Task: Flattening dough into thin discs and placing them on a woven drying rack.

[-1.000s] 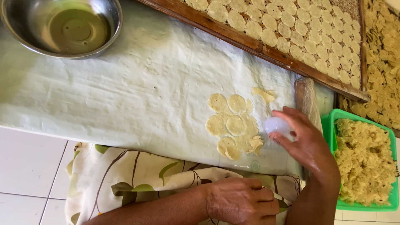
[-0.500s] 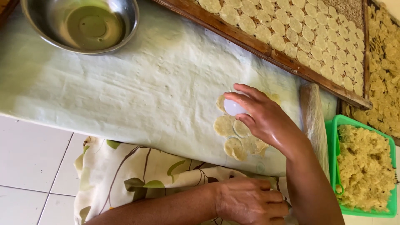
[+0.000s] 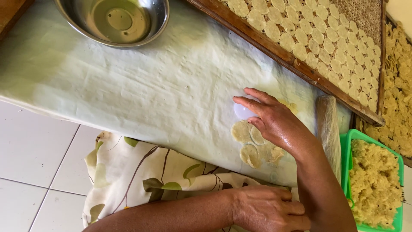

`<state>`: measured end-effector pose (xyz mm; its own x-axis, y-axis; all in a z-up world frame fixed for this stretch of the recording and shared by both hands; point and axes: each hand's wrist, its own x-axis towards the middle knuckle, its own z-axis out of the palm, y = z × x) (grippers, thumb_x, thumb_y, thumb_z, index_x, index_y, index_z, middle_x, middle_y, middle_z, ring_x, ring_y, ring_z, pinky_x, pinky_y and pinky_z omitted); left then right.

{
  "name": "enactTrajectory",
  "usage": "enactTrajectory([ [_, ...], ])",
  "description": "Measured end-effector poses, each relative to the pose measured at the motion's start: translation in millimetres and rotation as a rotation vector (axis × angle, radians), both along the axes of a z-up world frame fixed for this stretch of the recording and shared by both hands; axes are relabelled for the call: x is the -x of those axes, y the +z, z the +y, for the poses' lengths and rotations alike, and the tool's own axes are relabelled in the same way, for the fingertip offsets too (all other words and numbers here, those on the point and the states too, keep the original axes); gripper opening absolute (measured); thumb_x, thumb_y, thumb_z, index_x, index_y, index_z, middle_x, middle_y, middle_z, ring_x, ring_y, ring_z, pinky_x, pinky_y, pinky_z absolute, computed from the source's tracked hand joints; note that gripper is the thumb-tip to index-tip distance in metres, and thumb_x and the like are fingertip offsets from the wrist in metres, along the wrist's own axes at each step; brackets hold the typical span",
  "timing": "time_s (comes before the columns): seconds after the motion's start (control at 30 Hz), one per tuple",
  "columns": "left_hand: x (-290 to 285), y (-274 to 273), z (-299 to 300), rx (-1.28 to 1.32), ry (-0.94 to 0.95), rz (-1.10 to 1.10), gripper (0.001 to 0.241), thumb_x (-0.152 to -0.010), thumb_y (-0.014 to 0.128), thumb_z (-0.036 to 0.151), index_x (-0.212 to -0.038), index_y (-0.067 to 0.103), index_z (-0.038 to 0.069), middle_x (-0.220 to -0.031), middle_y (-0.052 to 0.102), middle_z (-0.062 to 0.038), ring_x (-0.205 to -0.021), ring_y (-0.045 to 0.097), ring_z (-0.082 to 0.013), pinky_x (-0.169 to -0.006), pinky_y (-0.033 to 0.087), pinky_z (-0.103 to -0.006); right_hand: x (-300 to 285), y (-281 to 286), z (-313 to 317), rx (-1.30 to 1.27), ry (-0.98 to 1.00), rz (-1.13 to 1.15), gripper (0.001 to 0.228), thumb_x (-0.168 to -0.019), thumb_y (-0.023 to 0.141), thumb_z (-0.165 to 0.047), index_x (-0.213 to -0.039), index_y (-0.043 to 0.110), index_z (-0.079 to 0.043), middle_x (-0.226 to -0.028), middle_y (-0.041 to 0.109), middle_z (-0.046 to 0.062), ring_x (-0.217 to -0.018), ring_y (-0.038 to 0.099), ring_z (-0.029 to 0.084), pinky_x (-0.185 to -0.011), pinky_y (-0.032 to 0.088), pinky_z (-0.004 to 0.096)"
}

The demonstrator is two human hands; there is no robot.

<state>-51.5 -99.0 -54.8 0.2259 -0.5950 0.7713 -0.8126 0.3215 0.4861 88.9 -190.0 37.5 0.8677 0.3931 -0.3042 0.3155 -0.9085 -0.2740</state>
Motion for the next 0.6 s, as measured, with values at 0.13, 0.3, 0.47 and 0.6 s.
enactTrajectory([
  [0.13,-0.9,-0.3,-0.4,-0.017,0.001,-0.019,0.016,-0.100,0.058,0.025,-0.108,0.057,0.011,-0.092,0.058,-0.006,-0.078,0.065,-0.0223,-0.081,0.054,-0.0338,0.9,4.0,4.4,0.008,-0.042,0.023,0.062,-0.086,0.070,-0.011,-0.143,0.054,-0.028,-0.159,0.042,0.007,-0.130,0.056,0.031,-0.101,0.051,0.040],
  [0.3,2.1,-0.5,2.9,0.059,-0.047,0.039,0.022,-0.099,0.057,0.025,-0.113,0.058,0.009,-0.097,0.059,-0.005,-0.089,0.067,-0.0209,-0.082,0.053,-0.0329,2.2,7.8,7.7,-0.031,-0.109,0.018,0.058,-0.084,0.072,-0.014,-0.138,0.058,-0.027,-0.155,0.052,0.004,-0.120,0.065,0.031,-0.097,0.056,0.039],
  [0.47,-2.3,7.1,8.4,-0.031,-0.009,-0.029,0.021,-0.098,0.059,0.025,-0.113,0.060,0.010,-0.099,0.060,-0.004,-0.089,0.066,-0.0198,-0.084,0.054,-0.0321,1.8,3.7,-1.7,-0.077,-0.011,-0.071,0.057,-0.083,0.075,-0.012,-0.137,0.061,-0.022,-0.147,0.057,0.008,-0.121,0.063,0.034,-0.099,0.054,0.041],
  [0.6,-5.4,8.1,11.0,-0.018,0.047,-0.164,0.014,-0.097,0.059,0.023,-0.104,0.061,0.012,-0.101,0.060,-0.002,-0.093,0.063,-0.0162,-0.085,0.052,-0.0304,4.3,2.2,-0.9,-0.060,-0.011,-0.060,0.057,-0.081,0.076,-0.011,-0.136,0.061,-0.020,-0.146,0.057,0.010,-0.119,0.063,0.035,-0.097,0.054,0.041],
])
